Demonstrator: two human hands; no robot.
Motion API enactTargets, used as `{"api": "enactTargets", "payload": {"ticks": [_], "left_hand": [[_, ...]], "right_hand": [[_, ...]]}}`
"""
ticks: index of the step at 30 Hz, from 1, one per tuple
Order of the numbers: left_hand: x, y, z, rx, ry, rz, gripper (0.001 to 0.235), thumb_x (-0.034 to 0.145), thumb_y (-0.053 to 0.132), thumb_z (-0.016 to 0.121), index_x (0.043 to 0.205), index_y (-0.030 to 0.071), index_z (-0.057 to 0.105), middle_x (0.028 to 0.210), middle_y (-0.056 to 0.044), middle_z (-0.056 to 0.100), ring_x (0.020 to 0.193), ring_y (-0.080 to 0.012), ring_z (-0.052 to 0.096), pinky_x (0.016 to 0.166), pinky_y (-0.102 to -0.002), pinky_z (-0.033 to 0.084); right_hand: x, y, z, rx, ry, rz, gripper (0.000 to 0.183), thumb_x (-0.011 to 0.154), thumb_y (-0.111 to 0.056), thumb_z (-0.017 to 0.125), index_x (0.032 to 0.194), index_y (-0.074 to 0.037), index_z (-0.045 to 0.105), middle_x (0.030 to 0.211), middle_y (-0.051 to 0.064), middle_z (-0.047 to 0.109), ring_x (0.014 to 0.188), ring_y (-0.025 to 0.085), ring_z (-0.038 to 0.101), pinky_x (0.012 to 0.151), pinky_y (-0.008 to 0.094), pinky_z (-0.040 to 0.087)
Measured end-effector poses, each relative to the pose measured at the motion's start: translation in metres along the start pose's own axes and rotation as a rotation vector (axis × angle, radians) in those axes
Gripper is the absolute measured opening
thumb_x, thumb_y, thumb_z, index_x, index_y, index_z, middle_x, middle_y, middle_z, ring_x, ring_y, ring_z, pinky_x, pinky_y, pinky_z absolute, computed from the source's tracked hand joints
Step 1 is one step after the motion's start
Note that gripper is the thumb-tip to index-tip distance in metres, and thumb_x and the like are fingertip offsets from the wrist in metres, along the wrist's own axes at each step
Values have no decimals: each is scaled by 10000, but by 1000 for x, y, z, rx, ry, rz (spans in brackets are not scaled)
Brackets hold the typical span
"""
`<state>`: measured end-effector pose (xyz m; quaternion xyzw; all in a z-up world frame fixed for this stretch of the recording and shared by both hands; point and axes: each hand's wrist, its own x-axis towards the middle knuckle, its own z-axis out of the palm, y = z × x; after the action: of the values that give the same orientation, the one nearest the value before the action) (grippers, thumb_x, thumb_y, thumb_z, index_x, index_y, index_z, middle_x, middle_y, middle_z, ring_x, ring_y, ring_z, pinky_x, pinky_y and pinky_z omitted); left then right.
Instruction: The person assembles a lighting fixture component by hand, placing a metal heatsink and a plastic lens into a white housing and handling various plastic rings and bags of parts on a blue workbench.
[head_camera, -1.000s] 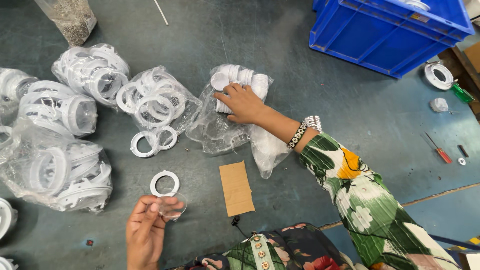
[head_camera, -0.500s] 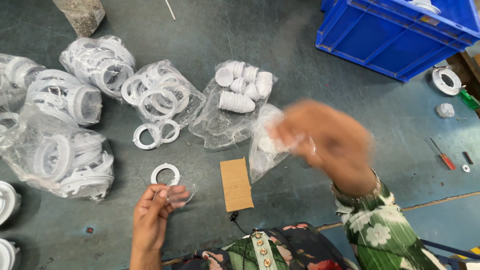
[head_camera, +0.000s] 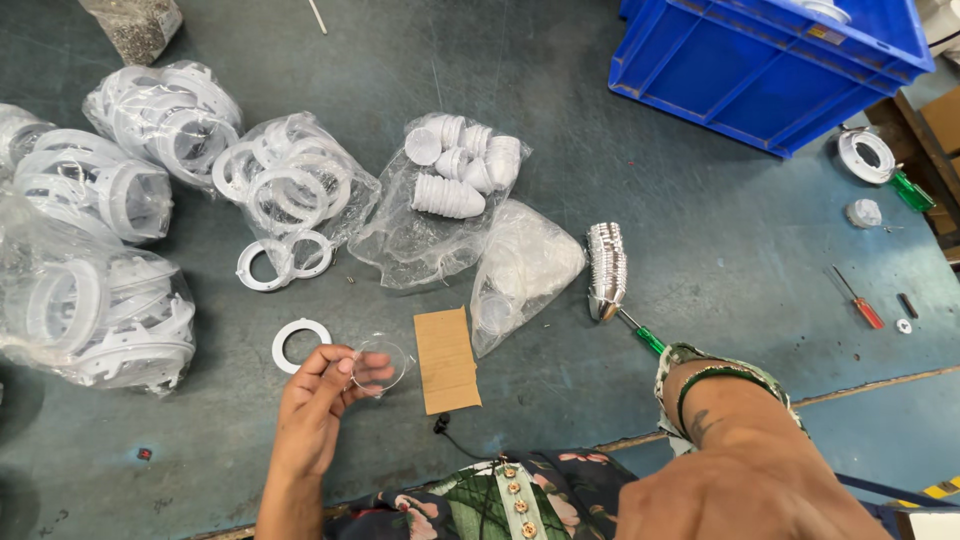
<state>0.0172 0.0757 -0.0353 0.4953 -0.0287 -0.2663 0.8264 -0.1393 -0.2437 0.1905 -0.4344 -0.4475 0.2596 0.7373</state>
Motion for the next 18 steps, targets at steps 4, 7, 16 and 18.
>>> {"api": "enactTargets", "payload": {"ticks": [4, 7, 16, 18], "left_hand": [[-3, -1, 1, 10, 4, 5, 162, 1018, 183, 555, 1055, 44, 628, 1086, -215, 760, 985, -300, 751, 796, -389, 573], [-4, 0, 2, 20, 5, 6, 167, 1018, 184, 554, 1055, 41, 632, 1088, -215, 757, 989, -299, 751, 793, -388, 572], [-10, -2, -17, -10, 30, 37, 175, 1027, 170, 536, 1100, 29, 609, 1118, -238, 737, 1013, -335, 736, 813, -413, 564], [-13, -6, -26, 0, 55, 40, 178, 1023, 159, 535, 1109, 22, 610, 1121, -240, 731, 1001, -345, 731, 828, -424, 569]], "right_hand": [[-2, 5, -7, -41, 3, -34, 374, 1076, -399, 503, 872, -86, 508, 838, 113, 480, 752, 308, 528, 664, 435, 362], [6, 4, -13, -150, 40, -64, 281, 1073, -332, 558, 953, -79, 556, 931, 119, 544, 848, 293, 575, 747, 412, 417], [16, 2, -181, -1667, 893, 122, 262, 1026, -215, 710, 1199, -20, 682, 1219, 141, 714, 1083, 267, 679, 921, 394, 549], [0, 13, -212, -2630, 679, 558, 499, 734, -480, 699, 1041, -93, 769, 1071, 168, 742, 948, 303, 710, 704, 424, 536]]}}
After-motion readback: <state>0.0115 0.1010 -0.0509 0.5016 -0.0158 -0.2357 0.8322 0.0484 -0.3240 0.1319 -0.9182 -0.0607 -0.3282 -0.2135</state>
